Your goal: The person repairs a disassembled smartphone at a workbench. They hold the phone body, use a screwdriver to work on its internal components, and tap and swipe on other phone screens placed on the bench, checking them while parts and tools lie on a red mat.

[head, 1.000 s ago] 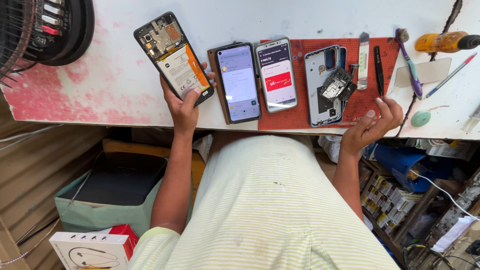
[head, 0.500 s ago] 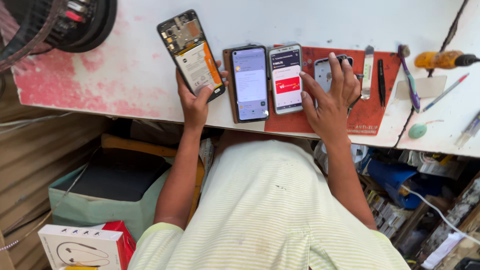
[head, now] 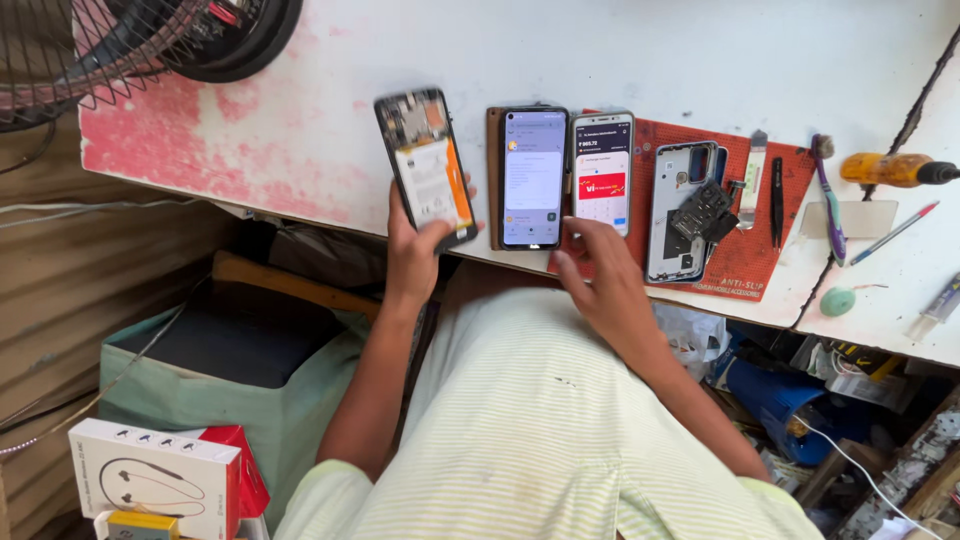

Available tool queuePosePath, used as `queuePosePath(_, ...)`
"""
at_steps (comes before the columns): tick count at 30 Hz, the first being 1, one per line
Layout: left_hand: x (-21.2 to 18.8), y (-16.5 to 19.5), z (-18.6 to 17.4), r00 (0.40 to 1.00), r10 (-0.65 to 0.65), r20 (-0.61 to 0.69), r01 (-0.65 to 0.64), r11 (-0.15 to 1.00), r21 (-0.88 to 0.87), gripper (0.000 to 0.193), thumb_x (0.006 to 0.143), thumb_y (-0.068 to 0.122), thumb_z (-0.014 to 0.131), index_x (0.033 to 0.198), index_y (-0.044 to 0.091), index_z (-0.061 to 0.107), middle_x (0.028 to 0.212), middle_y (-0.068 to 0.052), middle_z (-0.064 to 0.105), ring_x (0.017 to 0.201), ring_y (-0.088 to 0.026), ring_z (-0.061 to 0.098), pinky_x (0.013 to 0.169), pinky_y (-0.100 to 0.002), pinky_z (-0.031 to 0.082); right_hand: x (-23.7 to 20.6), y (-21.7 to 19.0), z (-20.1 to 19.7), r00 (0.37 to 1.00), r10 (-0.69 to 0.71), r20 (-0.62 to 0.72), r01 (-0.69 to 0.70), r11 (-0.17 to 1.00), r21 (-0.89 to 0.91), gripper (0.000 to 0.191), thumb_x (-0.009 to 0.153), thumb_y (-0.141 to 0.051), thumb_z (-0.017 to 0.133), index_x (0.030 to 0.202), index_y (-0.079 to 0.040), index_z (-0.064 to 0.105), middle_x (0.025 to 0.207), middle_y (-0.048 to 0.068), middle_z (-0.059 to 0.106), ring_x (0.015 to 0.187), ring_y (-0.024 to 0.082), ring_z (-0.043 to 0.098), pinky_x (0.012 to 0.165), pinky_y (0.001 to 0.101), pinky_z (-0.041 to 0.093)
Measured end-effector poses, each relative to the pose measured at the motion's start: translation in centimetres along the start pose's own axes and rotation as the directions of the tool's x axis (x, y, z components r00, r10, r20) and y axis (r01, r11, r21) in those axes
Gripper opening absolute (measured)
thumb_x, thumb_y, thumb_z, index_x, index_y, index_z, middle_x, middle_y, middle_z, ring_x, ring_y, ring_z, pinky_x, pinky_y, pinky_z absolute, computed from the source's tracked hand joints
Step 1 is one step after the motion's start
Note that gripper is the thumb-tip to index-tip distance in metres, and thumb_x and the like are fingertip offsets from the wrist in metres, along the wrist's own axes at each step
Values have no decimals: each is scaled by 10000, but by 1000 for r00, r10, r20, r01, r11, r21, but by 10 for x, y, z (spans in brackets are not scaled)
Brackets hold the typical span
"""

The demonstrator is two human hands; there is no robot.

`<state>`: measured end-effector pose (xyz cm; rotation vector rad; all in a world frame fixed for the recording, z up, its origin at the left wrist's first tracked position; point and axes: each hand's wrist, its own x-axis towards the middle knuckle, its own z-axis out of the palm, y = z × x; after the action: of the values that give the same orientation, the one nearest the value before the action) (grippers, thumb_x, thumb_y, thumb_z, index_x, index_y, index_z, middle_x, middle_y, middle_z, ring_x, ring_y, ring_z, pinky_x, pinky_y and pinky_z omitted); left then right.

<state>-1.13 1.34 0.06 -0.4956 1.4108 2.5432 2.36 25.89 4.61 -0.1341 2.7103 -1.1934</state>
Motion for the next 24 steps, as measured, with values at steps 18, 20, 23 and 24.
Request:
queuePosePath(18,-75,-19,-45,989,-130,66,133,990,-44,676,823,-104,499,1471,23,354,1300,-220,604,1167,-325,667,872,-487,647,-23,29,11,927,-220,-304,47,872,-488,275,986,-46,683,1238,-124,759,1238,105,581,1189,306,506,981,440,371)
queuePosePath(20,-72,-16,-48,989,-135,61,138,990,-41,658,819,-100,494,1452,17,356,1321,-196,593,1191,-312,666,873,-490,652,-19,25,15,930,-211,-301,40,872,-488,271,985,-50,686,1231,-133,760,1240,111,576,1188,304,495,979,446,359)
queuePosePath(23,-62,-12,-53,987,-148,65,151,987,-46,679,823,-97,494,1476,12,344,1304,-213,611,1175,-305,676,874,-499,655,-12,17,20,903,-206,-377,28,904,-426,292,993,-16,663,1245,-127,762,1195,114,578,1144,292,513,998,446,392)
queuePosePath(24,-58,-11,-54,987,-150,66,153,987,-50,704,822,-97,496,1497,20,333,1300,-214,608,1151,-306,675,872,-500,652,-12,14,22,887,-204,-413,28,919,-394,304,998,2,651,1253,-121,762,1172,114,580,1122,287,525,1008,445,413)
